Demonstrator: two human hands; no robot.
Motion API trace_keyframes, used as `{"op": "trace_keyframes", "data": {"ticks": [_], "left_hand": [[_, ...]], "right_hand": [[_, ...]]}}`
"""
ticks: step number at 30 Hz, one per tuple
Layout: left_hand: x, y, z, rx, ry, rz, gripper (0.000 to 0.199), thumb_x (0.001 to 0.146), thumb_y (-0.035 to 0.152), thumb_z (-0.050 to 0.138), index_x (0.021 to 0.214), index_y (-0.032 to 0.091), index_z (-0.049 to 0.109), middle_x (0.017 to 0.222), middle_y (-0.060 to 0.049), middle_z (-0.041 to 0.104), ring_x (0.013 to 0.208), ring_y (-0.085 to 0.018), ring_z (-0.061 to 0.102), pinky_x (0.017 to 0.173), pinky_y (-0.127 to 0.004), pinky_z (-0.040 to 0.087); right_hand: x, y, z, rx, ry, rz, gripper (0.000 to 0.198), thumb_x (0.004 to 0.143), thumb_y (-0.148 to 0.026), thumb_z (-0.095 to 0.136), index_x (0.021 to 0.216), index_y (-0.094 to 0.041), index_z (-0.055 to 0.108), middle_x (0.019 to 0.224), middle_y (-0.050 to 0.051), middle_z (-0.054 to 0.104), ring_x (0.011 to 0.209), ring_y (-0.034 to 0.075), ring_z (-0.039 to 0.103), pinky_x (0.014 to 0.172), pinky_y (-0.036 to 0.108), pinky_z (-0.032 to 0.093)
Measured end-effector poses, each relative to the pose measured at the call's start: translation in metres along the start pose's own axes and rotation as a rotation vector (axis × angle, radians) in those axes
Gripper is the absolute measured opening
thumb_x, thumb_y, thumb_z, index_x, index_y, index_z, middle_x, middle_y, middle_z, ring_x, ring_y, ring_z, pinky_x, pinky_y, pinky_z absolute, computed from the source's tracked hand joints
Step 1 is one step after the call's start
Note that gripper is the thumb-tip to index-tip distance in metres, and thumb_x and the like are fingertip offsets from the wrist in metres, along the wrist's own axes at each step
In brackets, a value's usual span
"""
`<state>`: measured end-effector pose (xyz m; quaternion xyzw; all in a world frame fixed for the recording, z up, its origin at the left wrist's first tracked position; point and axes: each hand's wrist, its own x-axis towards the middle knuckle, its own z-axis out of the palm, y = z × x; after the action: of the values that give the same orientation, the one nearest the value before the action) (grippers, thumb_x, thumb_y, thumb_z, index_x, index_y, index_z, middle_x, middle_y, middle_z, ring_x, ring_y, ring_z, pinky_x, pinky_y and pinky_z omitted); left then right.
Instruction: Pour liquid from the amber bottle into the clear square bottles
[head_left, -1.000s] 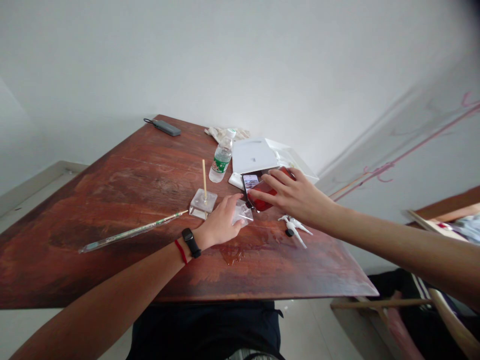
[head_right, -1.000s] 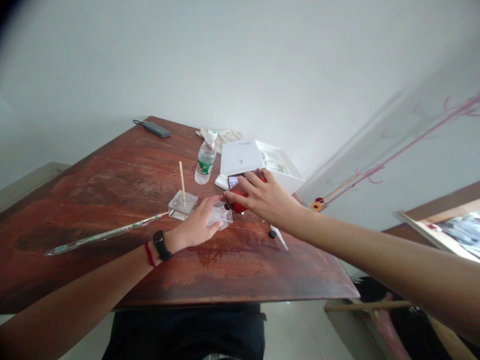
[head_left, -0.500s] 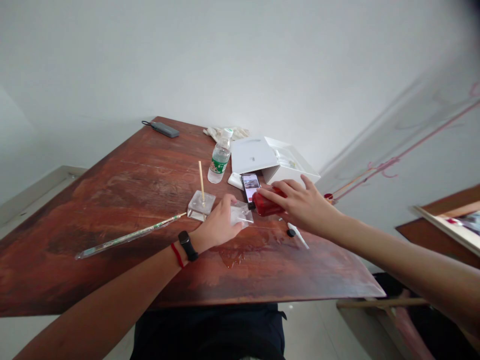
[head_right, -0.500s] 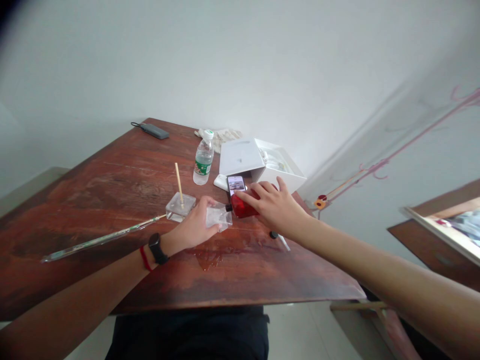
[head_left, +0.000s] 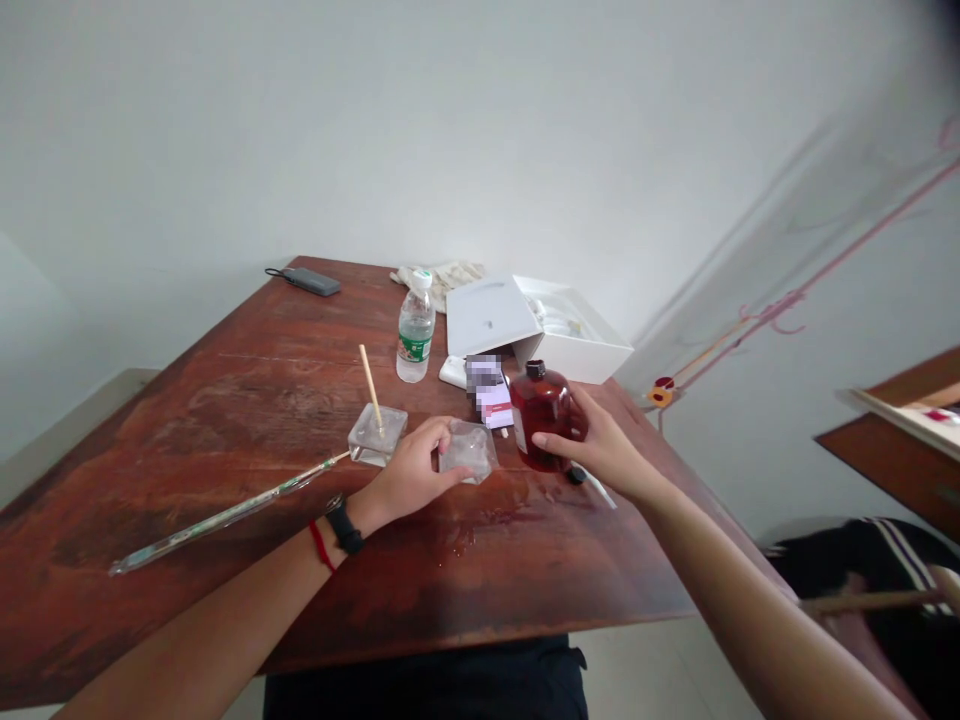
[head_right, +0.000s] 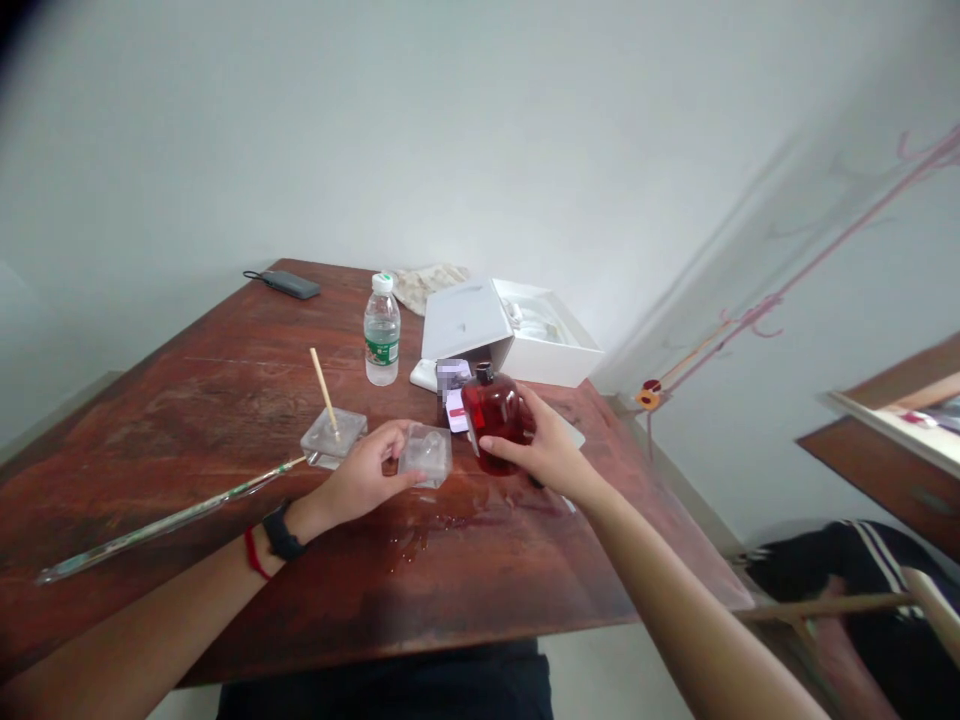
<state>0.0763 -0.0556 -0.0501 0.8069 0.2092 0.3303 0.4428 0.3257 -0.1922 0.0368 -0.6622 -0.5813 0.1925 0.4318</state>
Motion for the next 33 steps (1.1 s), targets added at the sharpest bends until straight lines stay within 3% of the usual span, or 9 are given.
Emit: {"op": "trace_keyframes", "data": {"ticks": [5,8,11,14,18,21,27,33], "left_hand": [[0.000,0.006,-0.007,-0.078,-0.047,0.005,0.041,0.084,0.030,0.083,0.077,0.025,0.042,0.125,-0.013,0.072,0.129,-0.033,0.065,0.103,-0.040,0.050],[-0.001,0.010,-0.010,-0.109,-0.074,-0.056,0.041,0.084,0.028,0.083,0.078,0.025,0.043,0.133,-0.015,0.071,0.135,-0.035,0.063,0.109,-0.044,0.048],[-0.005,0.015,-0.011,-0.126,-0.085,-0.128,0.037,0.086,0.028,0.082,0.080,0.025,0.045,0.143,-0.018,0.067,0.144,-0.037,0.056,0.116,-0.048,0.044],[-0.007,0.019,-0.009,-0.253,-0.062,-0.219,0.034,0.092,0.042,0.080,0.085,0.024,0.052,0.142,-0.017,0.067,0.144,-0.038,0.056,0.118,-0.049,0.043],[-0.004,0.027,-0.010,-0.664,0.140,-0.300,0.046,0.105,0.062,0.057,0.080,0.023,0.053,0.141,-0.013,0.071,0.147,-0.036,0.054,0.127,-0.052,0.039],[0.000,0.036,-0.016,-0.907,0.174,-0.347,0.042,0.105,0.051,0.052,0.074,0.023,0.046,0.144,-0.011,0.072,0.147,-0.034,0.058,0.130,-0.056,0.039],[0.002,0.041,-0.026,-1.065,0.189,-0.468,0.024,0.098,0.040,0.053,0.080,0.024,0.053,0.136,-0.009,0.076,0.143,-0.033,0.063,0.128,-0.059,0.044],[0.001,0.039,-0.028,-1.221,0.224,-0.569,0.016,0.095,0.039,0.061,0.090,0.023,0.060,0.118,-0.008,0.078,0.118,-0.029,0.074,0.118,-0.057,0.052]], "right_hand": [[0.020,0.027,0.028,0.355,0.085,-0.038,0.071,0.081,-0.058,0.090,0.139,-0.028,0.061,0.132,0.012,0.078,0.120,0.036,0.077,0.108,0.059,0.061],[0.022,0.043,0.042,0.392,0.119,-0.086,0.078,0.079,-0.061,0.090,0.142,-0.027,0.058,0.139,0.014,0.075,0.128,0.039,0.073,0.115,0.062,0.055],[0.011,0.056,0.054,0.389,0.196,-0.048,0.089,0.081,-0.052,0.093,0.154,-0.029,0.048,0.151,0.015,0.067,0.139,0.038,0.066,0.123,0.064,0.047],[0.000,0.059,0.062,0.424,0.176,-0.027,0.085,0.084,-0.047,0.091,0.155,-0.030,0.047,0.152,0.016,0.066,0.139,0.038,0.066,0.123,0.064,0.048],[-0.004,0.057,0.064,0.404,0.216,-0.060,0.090,0.083,-0.046,0.092,0.157,-0.031,0.043,0.158,0.016,0.061,0.145,0.039,0.062,0.126,0.065,0.044],[-0.004,0.058,0.064,0.368,0.228,-0.095,0.092,0.082,-0.046,0.093,0.158,-0.031,0.043,0.157,0.016,0.061,0.145,0.040,0.061,0.126,0.065,0.043],[-0.006,0.063,0.066,0.302,0.203,-0.117,0.095,0.083,-0.048,0.093,0.161,-0.030,0.040,0.161,0.017,0.058,0.148,0.040,0.058,0.128,0.066,0.041],[-0.011,0.064,0.067,0.251,0.196,-0.152,0.094,0.082,-0.043,0.094,0.160,-0.031,0.042,0.160,0.016,0.058,0.147,0.040,0.058,0.128,0.064,0.041]]}}
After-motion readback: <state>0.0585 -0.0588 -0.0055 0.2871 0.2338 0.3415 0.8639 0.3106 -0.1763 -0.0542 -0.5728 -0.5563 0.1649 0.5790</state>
